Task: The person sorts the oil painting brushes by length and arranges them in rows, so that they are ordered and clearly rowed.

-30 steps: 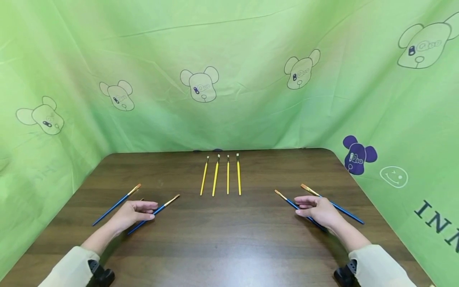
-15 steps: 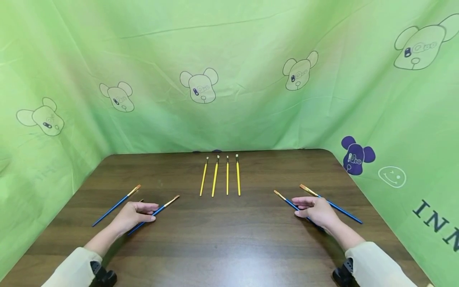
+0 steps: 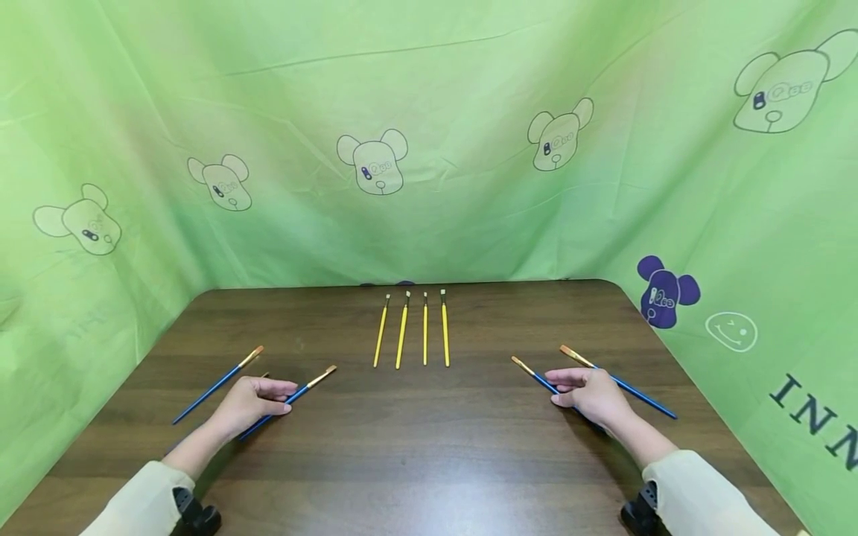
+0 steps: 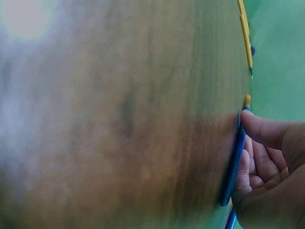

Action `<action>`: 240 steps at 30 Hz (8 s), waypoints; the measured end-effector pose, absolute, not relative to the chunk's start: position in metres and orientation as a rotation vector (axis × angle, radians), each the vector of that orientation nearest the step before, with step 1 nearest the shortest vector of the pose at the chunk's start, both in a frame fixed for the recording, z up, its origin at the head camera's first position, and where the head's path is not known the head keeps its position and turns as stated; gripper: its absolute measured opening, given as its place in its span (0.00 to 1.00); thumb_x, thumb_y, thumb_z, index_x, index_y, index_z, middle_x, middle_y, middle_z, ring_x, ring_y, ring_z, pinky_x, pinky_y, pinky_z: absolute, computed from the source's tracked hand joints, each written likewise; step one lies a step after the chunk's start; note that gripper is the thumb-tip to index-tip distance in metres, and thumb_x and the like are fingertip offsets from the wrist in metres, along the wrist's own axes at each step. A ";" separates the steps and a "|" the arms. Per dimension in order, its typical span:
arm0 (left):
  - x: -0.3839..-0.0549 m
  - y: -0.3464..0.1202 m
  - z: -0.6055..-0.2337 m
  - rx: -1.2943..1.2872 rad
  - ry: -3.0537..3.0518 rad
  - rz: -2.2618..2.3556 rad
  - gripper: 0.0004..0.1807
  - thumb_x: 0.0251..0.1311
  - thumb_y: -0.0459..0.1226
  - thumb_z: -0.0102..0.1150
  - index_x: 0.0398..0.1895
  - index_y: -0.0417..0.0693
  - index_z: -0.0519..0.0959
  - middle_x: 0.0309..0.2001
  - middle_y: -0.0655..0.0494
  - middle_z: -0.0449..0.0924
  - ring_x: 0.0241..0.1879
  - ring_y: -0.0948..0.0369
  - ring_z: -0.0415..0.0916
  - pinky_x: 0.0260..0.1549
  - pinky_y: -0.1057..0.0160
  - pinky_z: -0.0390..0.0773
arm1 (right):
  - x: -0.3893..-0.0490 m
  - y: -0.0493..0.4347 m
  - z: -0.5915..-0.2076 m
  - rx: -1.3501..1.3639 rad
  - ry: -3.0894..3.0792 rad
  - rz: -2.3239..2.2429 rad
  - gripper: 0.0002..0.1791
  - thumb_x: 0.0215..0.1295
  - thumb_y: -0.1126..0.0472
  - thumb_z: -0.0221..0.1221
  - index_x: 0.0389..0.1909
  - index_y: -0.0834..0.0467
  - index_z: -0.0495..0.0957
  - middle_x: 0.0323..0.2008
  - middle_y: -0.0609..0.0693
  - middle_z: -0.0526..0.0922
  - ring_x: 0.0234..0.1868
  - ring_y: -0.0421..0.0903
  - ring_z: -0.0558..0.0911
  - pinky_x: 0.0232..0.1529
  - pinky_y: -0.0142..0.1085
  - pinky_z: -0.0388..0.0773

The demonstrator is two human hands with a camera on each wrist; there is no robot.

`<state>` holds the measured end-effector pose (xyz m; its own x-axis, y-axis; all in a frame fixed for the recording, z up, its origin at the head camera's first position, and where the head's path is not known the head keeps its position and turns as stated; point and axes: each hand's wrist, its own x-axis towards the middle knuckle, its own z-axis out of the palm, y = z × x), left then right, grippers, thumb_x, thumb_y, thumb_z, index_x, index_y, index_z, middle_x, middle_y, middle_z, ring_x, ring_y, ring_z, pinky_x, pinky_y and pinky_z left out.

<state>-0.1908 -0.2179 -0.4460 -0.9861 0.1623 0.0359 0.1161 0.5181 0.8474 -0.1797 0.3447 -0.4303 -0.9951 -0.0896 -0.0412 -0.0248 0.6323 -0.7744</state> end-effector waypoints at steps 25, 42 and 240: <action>-0.190 -0.213 -0.445 0.145 2.749 1.495 0.14 0.48 0.25 0.70 0.40 0.36 0.86 0.38 0.47 0.86 0.37 0.57 0.83 0.38 0.62 0.81 | -0.178 0.343 -0.428 -0.097 2.791 -1.329 0.20 0.56 0.71 0.66 0.50 0.73 0.78 0.42 0.63 0.84 0.42 0.49 0.83 0.35 0.28 0.77; -0.189 -0.213 -0.441 0.169 2.599 1.695 0.17 0.53 0.23 0.65 0.48 0.28 0.80 0.40 0.42 0.85 0.41 0.54 0.83 0.35 0.69 0.80 | -0.173 0.335 -0.425 -0.133 2.776 -1.374 0.18 0.57 0.74 0.62 0.50 0.76 0.77 0.43 0.64 0.84 0.38 0.40 0.82 0.35 0.28 0.78; -0.146 -0.051 -0.452 0.111 2.169 2.014 0.18 0.51 0.22 0.66 0.45 0.26 0.74 0.30 0.49 0.75 0.23 0.62 0.76 0.20 0.58 0.83 | -0.136 0.134 -0.435 0.097 2.447 -1.846 0.19 0.49 0.78 0.67 0.43 0.70 0.75 0.30 0.56 0.74 0.26 0.46 0.77 0.23 0.41 0.83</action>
